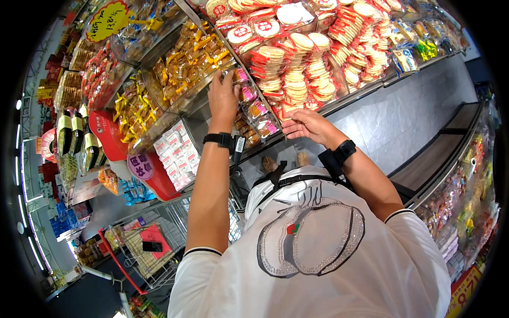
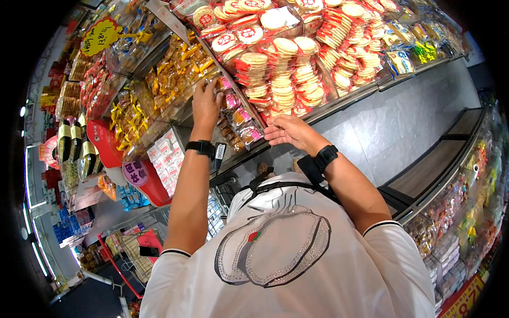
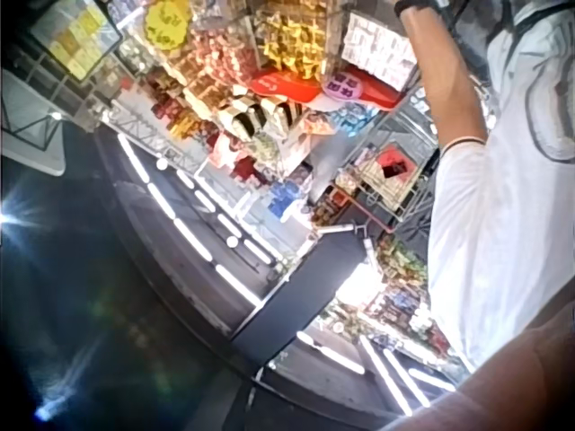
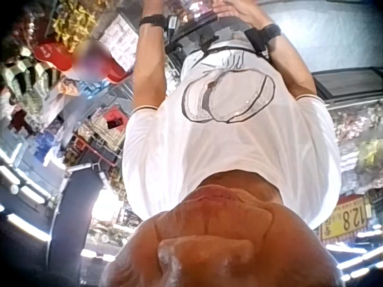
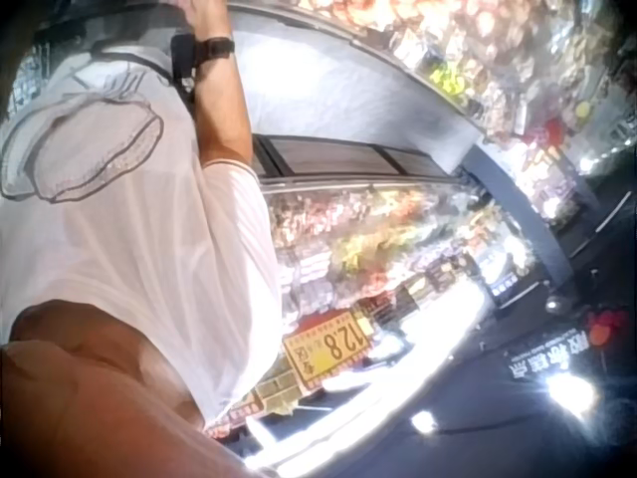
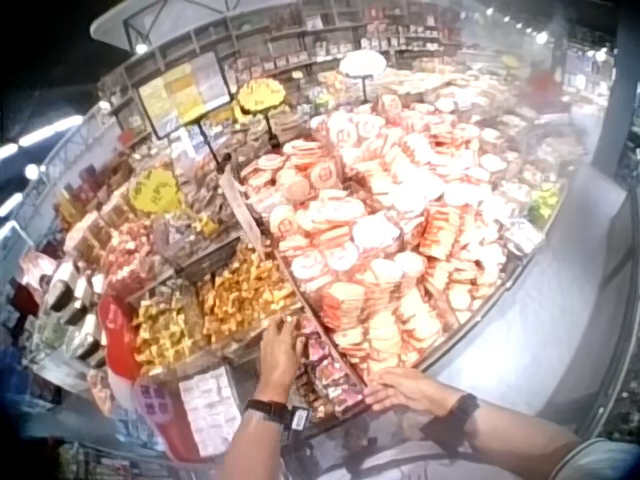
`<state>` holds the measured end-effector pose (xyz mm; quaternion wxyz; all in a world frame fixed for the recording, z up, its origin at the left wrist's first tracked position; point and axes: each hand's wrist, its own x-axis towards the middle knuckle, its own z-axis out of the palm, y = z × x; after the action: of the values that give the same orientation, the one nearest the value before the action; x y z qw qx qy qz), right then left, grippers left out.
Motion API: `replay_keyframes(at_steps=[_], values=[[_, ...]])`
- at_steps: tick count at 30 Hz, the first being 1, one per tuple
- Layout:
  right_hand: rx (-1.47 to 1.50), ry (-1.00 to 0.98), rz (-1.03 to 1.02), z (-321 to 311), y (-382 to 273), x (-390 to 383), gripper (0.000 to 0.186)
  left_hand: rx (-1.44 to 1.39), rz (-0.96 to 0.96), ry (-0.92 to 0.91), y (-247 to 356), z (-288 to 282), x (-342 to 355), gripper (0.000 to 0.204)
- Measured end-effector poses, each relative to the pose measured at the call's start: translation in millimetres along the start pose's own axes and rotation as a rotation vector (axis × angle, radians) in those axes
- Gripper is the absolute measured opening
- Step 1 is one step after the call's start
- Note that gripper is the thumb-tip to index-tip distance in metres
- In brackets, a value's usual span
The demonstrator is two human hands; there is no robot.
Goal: The person repeatedly picks up small white packages from a shopping cart and places them onto a store shelf. They arrange the items in neat rows, filling gaps in the display. The person occasionally picks up items from the shelf to inspect them before placing them back.
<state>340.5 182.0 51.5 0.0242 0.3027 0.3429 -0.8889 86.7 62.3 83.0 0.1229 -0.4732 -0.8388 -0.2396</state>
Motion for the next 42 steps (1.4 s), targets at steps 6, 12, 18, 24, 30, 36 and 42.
replay_keyframes(at_steps=[6, 12, 18, 24, 30, 36, 42], values=[[0.026, 0.002, -0.025, -11, -7, -9, 0.029, 0.109, -0.065, -0.079, -7, 19, 9, 0.040], [0.064, 0.012, -0.066, -44, -17, -18, 0.026, 0.105, -0.101, -0.091, 0, 10, 8, 0.048], [0.046, 0.092, -0.122, -93, -25, -46, 0.025, -0.060, -0.184, -0.110, 17, -25, -20, 0.055], [-0.072, 0.292, -0.038, -144, -12, -78, 0.024, -0.147, -0.418, -0.299, 33, -22, -50, 0.061], [-0.270, 0.496, 0.121, -220, 46, -107, 0.028, -0.023, -0.379, -0.194, 34, 7, -47, 0.053], [-0.301, 0.641, 0.356, -288, 122, -141, 0.027, -0.042, -0.360, -0.102, 33, 12, -49, 0.053], [-0.300, 0.755, 0.453, -301, 154, -158, 0.008, -0.209, -0.595, -0.309, 49, -10, -73, 0.040]])
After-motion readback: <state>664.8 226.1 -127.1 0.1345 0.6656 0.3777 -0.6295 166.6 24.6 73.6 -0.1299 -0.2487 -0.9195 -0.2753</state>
